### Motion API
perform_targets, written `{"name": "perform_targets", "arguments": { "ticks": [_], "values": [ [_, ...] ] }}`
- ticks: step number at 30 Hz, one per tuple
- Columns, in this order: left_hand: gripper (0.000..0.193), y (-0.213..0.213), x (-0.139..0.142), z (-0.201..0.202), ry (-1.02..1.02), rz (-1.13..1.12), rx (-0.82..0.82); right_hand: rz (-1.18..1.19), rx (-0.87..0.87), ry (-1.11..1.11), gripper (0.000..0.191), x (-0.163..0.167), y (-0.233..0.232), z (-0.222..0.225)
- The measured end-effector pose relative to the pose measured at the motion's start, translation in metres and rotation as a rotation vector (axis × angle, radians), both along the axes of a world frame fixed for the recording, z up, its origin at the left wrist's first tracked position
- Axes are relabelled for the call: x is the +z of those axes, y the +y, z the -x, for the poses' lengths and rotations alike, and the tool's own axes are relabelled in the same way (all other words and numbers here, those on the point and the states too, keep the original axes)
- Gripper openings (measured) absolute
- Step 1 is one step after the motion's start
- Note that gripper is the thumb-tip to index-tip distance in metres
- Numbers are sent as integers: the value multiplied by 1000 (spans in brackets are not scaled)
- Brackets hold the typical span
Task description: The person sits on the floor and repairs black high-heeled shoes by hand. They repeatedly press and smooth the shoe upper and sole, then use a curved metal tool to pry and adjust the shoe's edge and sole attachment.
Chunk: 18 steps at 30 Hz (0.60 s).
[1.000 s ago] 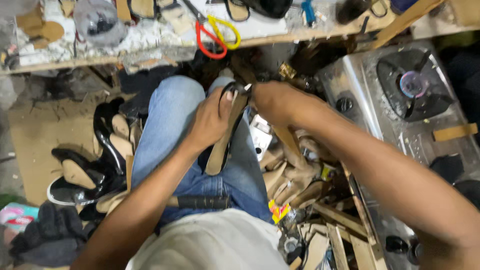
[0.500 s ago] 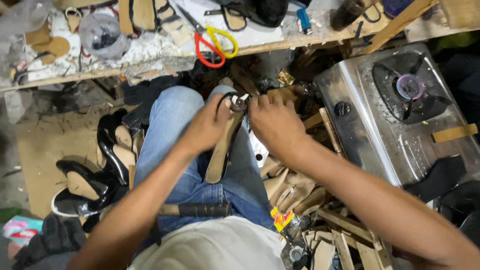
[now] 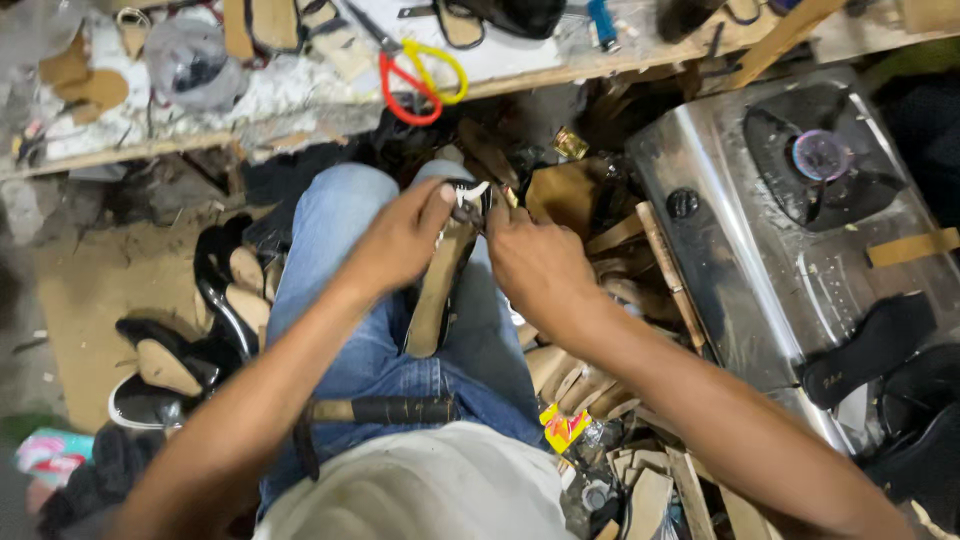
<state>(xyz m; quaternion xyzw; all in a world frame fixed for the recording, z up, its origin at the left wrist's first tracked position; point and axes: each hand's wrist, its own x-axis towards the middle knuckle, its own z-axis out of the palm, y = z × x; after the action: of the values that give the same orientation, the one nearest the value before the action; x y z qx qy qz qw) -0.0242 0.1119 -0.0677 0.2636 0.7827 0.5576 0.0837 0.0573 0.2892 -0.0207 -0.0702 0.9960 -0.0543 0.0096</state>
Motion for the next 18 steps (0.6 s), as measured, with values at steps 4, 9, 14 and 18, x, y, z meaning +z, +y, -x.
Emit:
{"name": "perform_targets", "arguments": {
  "ticks": [4,9,14,18],
  "values": [
    [38,16,9,-33,80,-10,40,339,-131,-464,22,17,32,7],
    [41,29,12,-49,111,41,-57,502,-319,-689,41,50,35,-2],
    [43,18,15,-35,-277,-174,-237,511,-399,-579,23,49,19,-23],
    [42,3,12,3,-789,-161,-213,359,-180,-92,17,15,-7,-32]
  ]
}}
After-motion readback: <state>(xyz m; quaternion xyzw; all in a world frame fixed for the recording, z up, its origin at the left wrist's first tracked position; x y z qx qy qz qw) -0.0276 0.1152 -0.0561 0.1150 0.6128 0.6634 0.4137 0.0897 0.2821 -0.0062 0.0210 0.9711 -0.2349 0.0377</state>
